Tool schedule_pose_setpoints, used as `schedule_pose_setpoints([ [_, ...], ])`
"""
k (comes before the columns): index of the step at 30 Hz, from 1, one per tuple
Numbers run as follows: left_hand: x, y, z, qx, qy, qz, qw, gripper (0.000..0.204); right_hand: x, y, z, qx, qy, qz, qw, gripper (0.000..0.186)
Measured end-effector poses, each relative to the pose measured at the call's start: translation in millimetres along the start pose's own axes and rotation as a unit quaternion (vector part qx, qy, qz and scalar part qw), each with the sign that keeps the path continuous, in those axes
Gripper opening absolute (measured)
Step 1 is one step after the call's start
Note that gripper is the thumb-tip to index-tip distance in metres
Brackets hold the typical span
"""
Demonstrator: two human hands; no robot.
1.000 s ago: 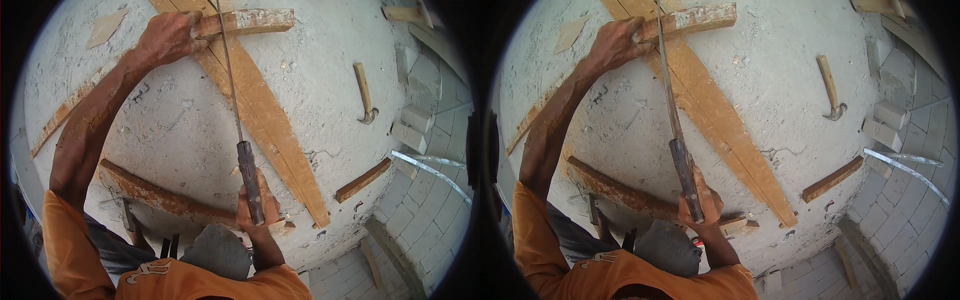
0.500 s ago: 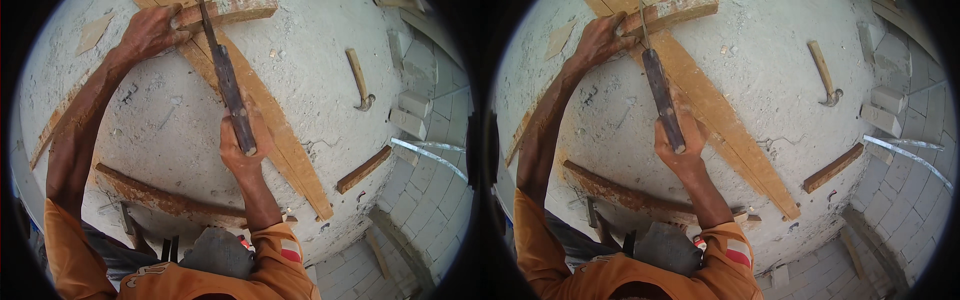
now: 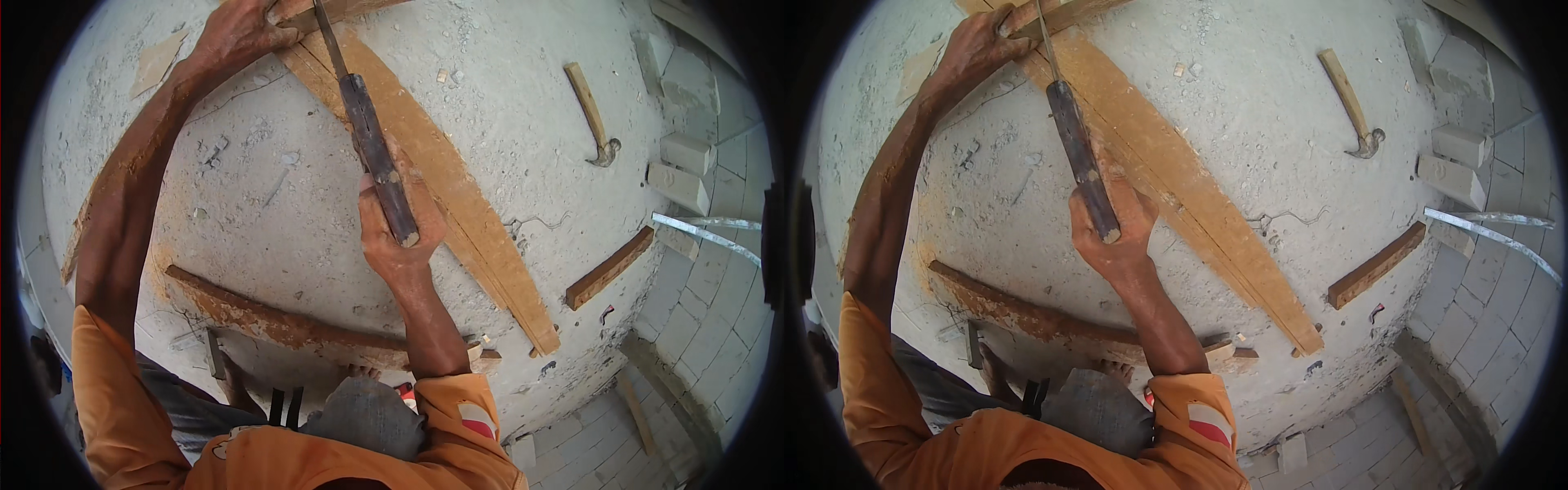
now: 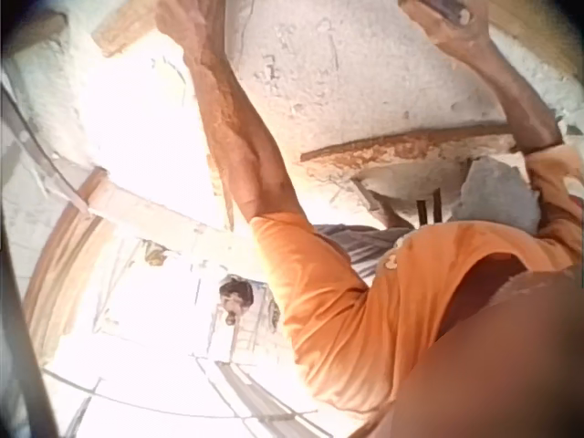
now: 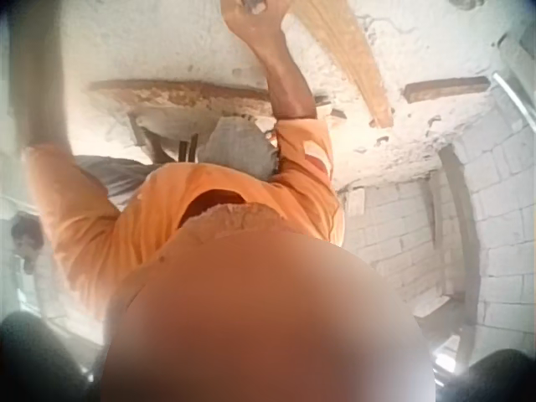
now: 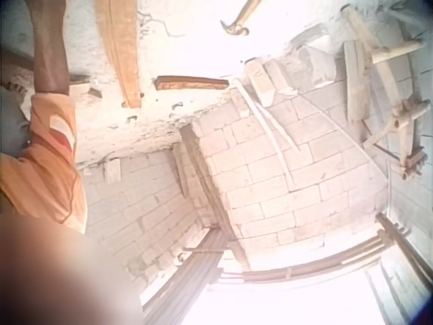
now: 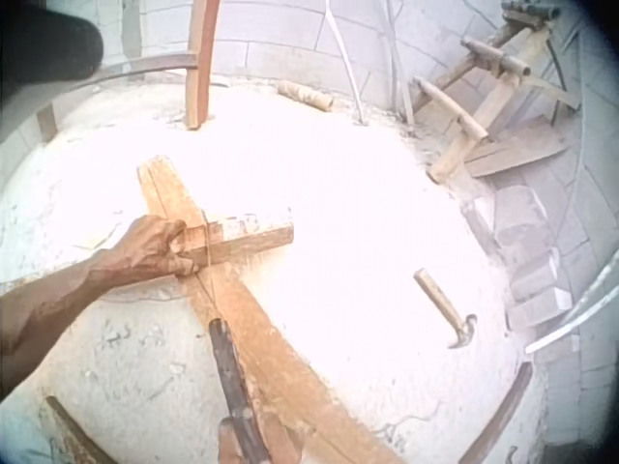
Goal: The person saws through a piece of wood, then uses a tape measure to mark a point on another wooden board before resuming sawing.
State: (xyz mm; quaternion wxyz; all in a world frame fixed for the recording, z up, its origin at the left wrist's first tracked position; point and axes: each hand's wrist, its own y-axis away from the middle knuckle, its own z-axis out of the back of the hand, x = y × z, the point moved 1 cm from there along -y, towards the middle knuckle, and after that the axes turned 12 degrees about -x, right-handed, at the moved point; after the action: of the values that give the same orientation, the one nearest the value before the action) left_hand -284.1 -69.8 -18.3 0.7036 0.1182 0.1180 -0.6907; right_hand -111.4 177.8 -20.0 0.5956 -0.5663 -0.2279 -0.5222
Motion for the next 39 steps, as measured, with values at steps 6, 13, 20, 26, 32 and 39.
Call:
schedule_pose_setpoints([
  [6, -2, -7, 9, 0.039, 0.002, -0.024, 0.999, 0.053, 70, 58, 96, -0.064, 0.024, -0.299, 0.952, 0.073],
  [13, 11, 3, -11, -0.08, 0.05, -0.073, 0.993, 0.071, 79, 80, 137, -0.178, -0.041, -0.224, 0.957, 0.028],
  [20, -19, 36, -6, 0.051, 0.232, -0.062, 0.969, 0.081, 88, 114, 168, -0.128, 0.061, -0.151, 0.978, 0.047],
  [26, 2, 73, -13, -0.053, 0.075, -0.079, 0.993, 0.108, 62, 69, 101, -0.028, 0.055, -0.095, 0.994, 0.036],
  [32, 9, 100, -21, -0.075, -0.125, -0.167, 0.975, 0.103, 31, 40, 37, -0.008, 0.033, -0.08, 0.996, 0.031],
  [39, 27, 69, -8, 0.019, -0.033, -0.128, 0.991, 0.085, 25, 22, 11, 0.01, 0.029, -0.102, 0.994, 0.035],
])
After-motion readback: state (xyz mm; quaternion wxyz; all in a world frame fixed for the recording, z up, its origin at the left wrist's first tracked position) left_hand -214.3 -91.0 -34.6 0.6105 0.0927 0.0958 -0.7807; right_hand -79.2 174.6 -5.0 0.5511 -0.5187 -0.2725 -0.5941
